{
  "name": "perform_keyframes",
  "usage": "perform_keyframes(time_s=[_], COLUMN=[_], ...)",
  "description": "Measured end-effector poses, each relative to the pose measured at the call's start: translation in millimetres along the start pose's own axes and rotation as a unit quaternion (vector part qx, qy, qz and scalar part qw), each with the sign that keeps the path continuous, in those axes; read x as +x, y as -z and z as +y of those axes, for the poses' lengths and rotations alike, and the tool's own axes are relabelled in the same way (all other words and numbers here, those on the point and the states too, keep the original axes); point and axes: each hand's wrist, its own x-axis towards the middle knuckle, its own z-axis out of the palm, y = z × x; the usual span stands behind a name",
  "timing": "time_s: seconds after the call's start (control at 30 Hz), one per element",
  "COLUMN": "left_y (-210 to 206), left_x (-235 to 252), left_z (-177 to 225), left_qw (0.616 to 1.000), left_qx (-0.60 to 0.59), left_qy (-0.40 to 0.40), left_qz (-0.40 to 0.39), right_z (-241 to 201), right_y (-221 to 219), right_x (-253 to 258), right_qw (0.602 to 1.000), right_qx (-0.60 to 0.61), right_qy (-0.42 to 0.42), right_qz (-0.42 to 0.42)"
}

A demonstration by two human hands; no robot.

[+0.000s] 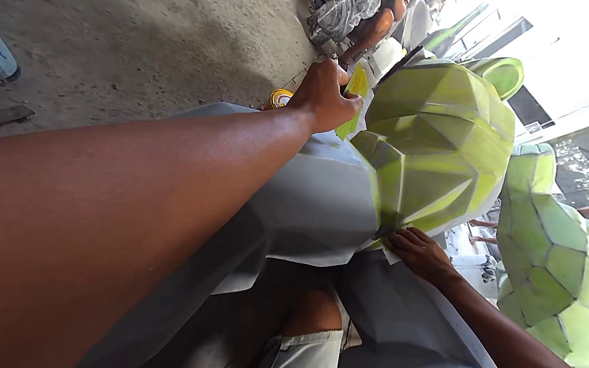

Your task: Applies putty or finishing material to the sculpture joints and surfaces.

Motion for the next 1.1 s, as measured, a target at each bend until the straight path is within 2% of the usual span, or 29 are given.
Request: perform_keyframes(time_s=[0.17,0.3,0.5,0.63,0.8,0.97,1.1], left_y=[1,1,0,2,2,0,-1], left_x=[0,0,0,1,0,0,1], left_z=[-2,0,-1,-2,0,-2,-1], left_qw=[1.000,1.000,1.000,1.000,1.000,1.000,1.000], left_qx=[0.001,0.002,0.001,0.000,0.002,-0.003,-0.004], left_qy=[-0.001,0.001,0.002,0.005,0.001,0.005,0.012], left_qz=[0.005,0.001,-0.002,0.000,0.004,0.005,-0.003], right_z=[-3,-1,-2,-4,-7,-5,0], right_y=[6,15,11,7,10,8,14], right_x=[2,-8,10,15,-3,-24,-14], right_qw=[0.997,0.997,0.999,0.998,0.997,0.998,1.000], right_qx=[-0.040,-0.022,0.000,0.003,-0.006,-0.003,0.007], right_qy=[-0.018,-0.018,-0.012,-0.026,-0.034,-0.013,-0.001], right_qz=[-0.059,-0.069,-0.033,-0.052,-0.075,-0.056,-0.026])
